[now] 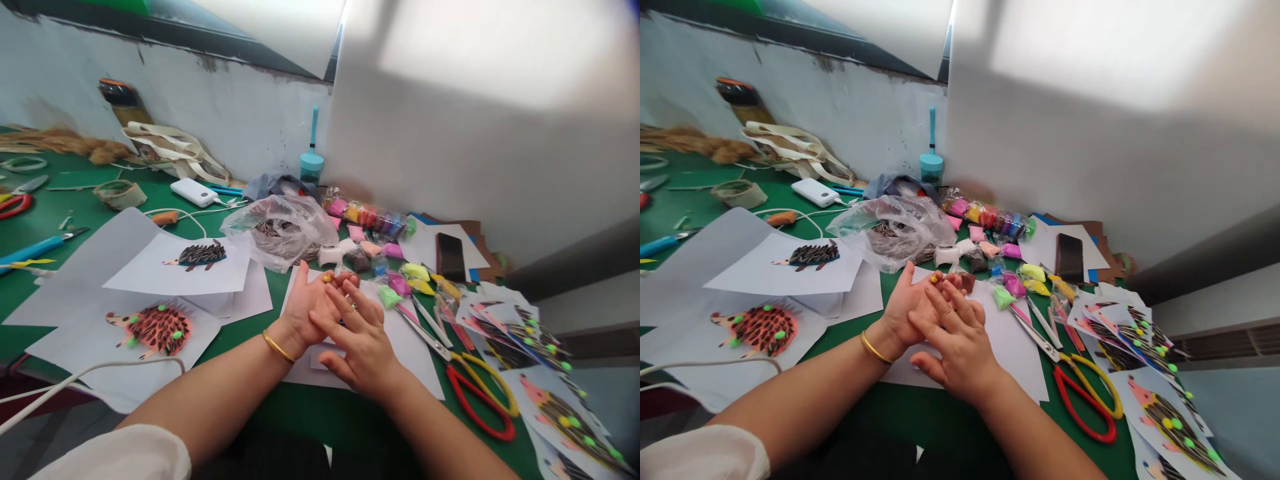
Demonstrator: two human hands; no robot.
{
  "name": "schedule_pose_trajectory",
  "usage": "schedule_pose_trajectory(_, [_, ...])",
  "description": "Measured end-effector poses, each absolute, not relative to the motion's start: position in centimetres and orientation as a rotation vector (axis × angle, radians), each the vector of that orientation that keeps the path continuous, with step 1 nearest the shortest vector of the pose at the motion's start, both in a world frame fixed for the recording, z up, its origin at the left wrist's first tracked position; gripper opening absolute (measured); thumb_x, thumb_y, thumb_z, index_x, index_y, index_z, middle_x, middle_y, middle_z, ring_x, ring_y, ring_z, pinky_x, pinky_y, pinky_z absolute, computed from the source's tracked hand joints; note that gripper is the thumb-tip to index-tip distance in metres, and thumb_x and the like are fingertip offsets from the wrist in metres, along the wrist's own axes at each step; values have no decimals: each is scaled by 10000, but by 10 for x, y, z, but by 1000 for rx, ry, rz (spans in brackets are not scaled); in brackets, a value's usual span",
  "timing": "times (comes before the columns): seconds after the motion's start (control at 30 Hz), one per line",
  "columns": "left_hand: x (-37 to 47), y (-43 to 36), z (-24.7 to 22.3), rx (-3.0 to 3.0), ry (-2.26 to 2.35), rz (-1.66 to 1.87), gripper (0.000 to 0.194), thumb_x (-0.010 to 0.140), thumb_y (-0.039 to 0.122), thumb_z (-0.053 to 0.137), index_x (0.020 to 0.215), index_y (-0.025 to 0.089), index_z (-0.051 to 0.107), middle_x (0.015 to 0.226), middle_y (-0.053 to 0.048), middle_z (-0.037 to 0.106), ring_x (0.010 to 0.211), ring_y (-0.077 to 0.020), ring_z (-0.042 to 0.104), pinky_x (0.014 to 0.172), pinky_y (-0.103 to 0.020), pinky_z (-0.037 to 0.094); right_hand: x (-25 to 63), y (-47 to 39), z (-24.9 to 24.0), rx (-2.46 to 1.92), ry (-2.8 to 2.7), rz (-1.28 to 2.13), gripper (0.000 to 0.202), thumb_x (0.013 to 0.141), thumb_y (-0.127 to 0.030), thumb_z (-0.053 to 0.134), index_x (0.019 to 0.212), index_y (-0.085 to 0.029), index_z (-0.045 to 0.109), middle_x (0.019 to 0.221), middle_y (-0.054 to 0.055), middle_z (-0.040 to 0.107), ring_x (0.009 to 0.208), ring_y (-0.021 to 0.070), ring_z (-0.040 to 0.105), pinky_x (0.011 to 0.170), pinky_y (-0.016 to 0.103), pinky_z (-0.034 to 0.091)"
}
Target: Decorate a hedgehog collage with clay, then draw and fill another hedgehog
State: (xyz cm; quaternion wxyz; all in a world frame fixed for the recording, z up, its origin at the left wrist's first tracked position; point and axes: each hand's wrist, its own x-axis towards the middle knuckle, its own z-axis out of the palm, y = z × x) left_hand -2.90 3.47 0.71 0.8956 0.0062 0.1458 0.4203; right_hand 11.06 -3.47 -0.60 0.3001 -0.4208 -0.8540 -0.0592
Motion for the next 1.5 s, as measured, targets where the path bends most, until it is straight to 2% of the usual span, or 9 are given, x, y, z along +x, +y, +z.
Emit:
schedule_pose_trajectory(0.17, [-29, 35, 8, 19, 285, 914, 572, 937, 656, 307, 789, 157, 542, 904, -122, 654, 908, -247, 667, 788, -362, 549, 111, -35, -4, -1164, -2230, -143, 427, 959, -534, 428, 1236, -321, 672, 1551, 44, 395, 1444, 358, 286, 1078, 525, 317])
schedule_pose_trajectory(0.3, [-28, 35, 7, 22, 304, 870, 574, 927, 668, 318, 792, 158, 544, 929, -133, 656, 909, -249, 667, 818, -380, 547, 111, -35, -3, -1142, -2268, -133, 507, 948, -571, 427, 1319, -283, 616, 1550, 75, 393, 1447, 356, 281, 1091, 524, 310])
schedule_pose_trajectory(0.6, [-26, 34, 7, 38, 311, 865, 565, 922, 669, 333, 796, 163, 551, 930, -137, 658, 929, -259, 663, 822, -394, 542, 112, -34, -4, -1158, -2252, -109, 478, 948, -527, 463, 1316, -265, 618, 1548, 80, 395, 1444, 356, 285, 1084, 521, 327])
schedule_pose_trajectory(0.73, [-26, 34, 5, 55, 310, 893, 573, 925, 672, 318, 788, 166, 550, 911, -119, 656, 882, -233, 665, 798, -359, 539, 113, -34, -3, -1127, -2223, -112, 335, 940, -425, 522, 1215, -318, 679, 1524, 29, 439, 1434, 350, 307, 1079, 522, 330])
schedule_pose_trajectory(0.9, [-23, 31, 2, 108, 321, 800, 603, 917, 682, 328, 918, 149, 611, 922, -119, 657, 889, -247, 662, 824, -367, 522, 113, -31, -7, -1162, -2192, -138, 353, 917, -345, 579, 1262, -316, 645, 1532, 43, 425, 1430, 349, 313, 1083, 531, 331])
schedule_pose_trajectory(1.1, [-17, 23, 6, 115, 327, 800, 533, 937, 633, 350, 859, 162, 588, 901, -92, 651, 802, -200, 656, 747, -314, 524, 111, -28, -7, -1073, -2010, -18, 96, 850, -210, 668, 893, -284, 712, 1307, 12, 642, 1326, 296, 464, 1059, 498, 400])
schedule_pose_trajectory(1.23, [-22, 31, 12, 120, 365, 965, 528, 958, 605, 307, 778, 169, 544, 841, -85, 636, 815, -213, 657, 744, -338, 536, 125, -24, -6, -1095, -1832, 93, 104, 843, -179, 661, 909, -260, 658, 1177, 37, 697, 1242, 273, 540, 1049, 505, 419])
schedule_pose_trajectory(1.37, [-31, 48, 10, 115, 491, 1167, 404, 978, 483, 378, 756, 182, 529, 727, -21, 580, 664, -140, 607, 618, -255, 502, 150, -13, -13, -1298, -1529, 265, 86, 885, -253, 619, 963, -231, 645, 1023, 54, 714, 990, 227, 654, 917, 429, 502])
schedule_pose_trajectory(1.5, [-33, 56, 4, 138, 554, 1210, 122, 925, 219, 501, 851, 174, 588, 667, 24, 529, 566, -80, 535, 548, -185, 441, 162, -3, -22, -1423, -1558, 339, 148, 880, -324, 619, 956, -222, 693, 965, 62, 724, 924, 231, 665, 851, 395, 518])
